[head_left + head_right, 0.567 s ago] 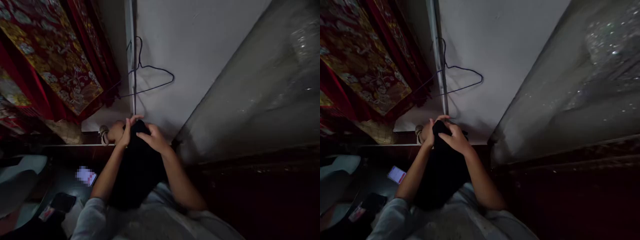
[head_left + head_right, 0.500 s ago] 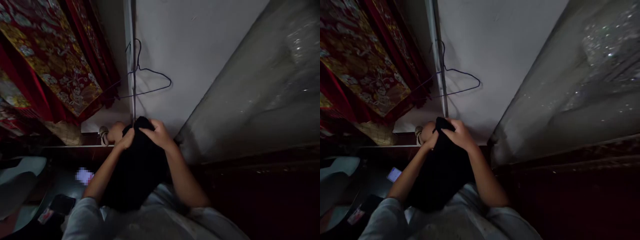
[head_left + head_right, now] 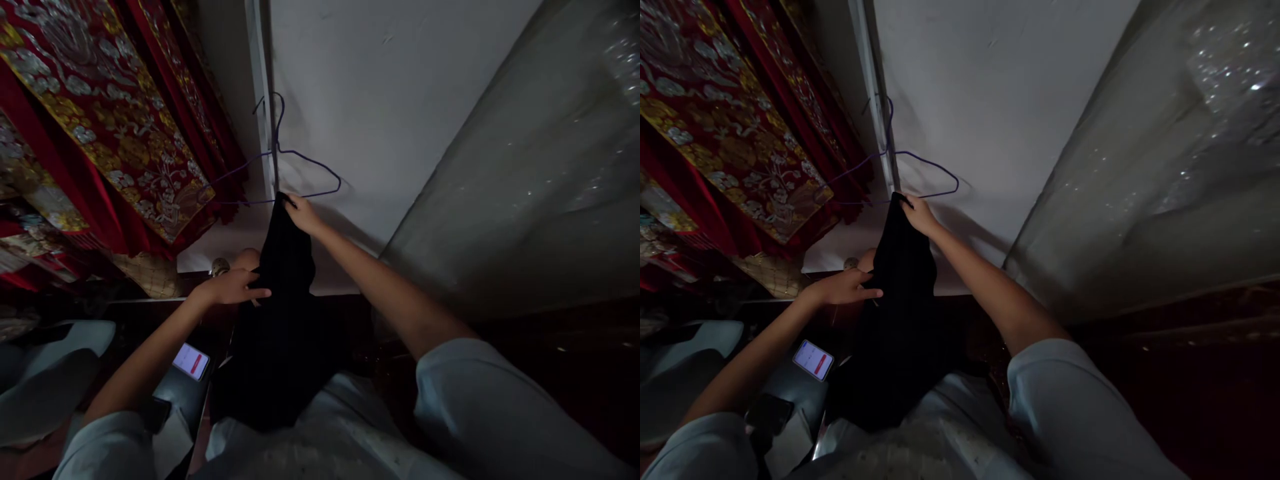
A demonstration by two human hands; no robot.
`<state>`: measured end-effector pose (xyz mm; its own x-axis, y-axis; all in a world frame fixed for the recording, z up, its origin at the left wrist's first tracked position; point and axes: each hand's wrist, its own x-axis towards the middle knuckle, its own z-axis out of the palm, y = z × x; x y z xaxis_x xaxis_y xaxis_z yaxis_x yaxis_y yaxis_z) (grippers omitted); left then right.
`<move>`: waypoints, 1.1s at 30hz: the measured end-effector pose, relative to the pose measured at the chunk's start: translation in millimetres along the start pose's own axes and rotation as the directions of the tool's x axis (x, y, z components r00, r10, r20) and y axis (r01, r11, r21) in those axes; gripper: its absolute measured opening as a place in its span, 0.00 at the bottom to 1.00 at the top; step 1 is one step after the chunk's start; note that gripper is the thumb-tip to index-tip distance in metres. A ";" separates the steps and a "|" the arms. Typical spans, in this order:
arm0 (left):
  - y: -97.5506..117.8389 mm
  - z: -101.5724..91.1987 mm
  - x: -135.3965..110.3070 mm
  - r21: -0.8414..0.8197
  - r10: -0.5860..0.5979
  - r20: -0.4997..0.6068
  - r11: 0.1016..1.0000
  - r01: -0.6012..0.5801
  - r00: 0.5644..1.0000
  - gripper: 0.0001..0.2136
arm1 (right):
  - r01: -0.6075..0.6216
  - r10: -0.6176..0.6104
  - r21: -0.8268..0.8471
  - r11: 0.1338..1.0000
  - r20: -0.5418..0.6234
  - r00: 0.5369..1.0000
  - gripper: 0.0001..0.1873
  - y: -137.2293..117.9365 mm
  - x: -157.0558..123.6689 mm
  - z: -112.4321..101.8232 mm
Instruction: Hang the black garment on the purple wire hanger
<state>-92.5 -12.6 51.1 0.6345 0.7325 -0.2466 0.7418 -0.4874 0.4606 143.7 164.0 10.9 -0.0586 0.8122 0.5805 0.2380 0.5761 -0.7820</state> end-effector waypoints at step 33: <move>15.6 -120.1 -2.7 0.214 -0.021 -0.497 0.966 0.146 0.868 0.19 | -0.118 0.070 -0.200 0.973 -0.234 0.970 0.19 -36.3 -20.8 -110.5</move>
<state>-108.7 34.9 161.3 0.4269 0.8819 0.2000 0.8555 -0.4656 0.2268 243.4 116.0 52.3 0.1864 0.8064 0.5612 0.4319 0.4458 -0.7840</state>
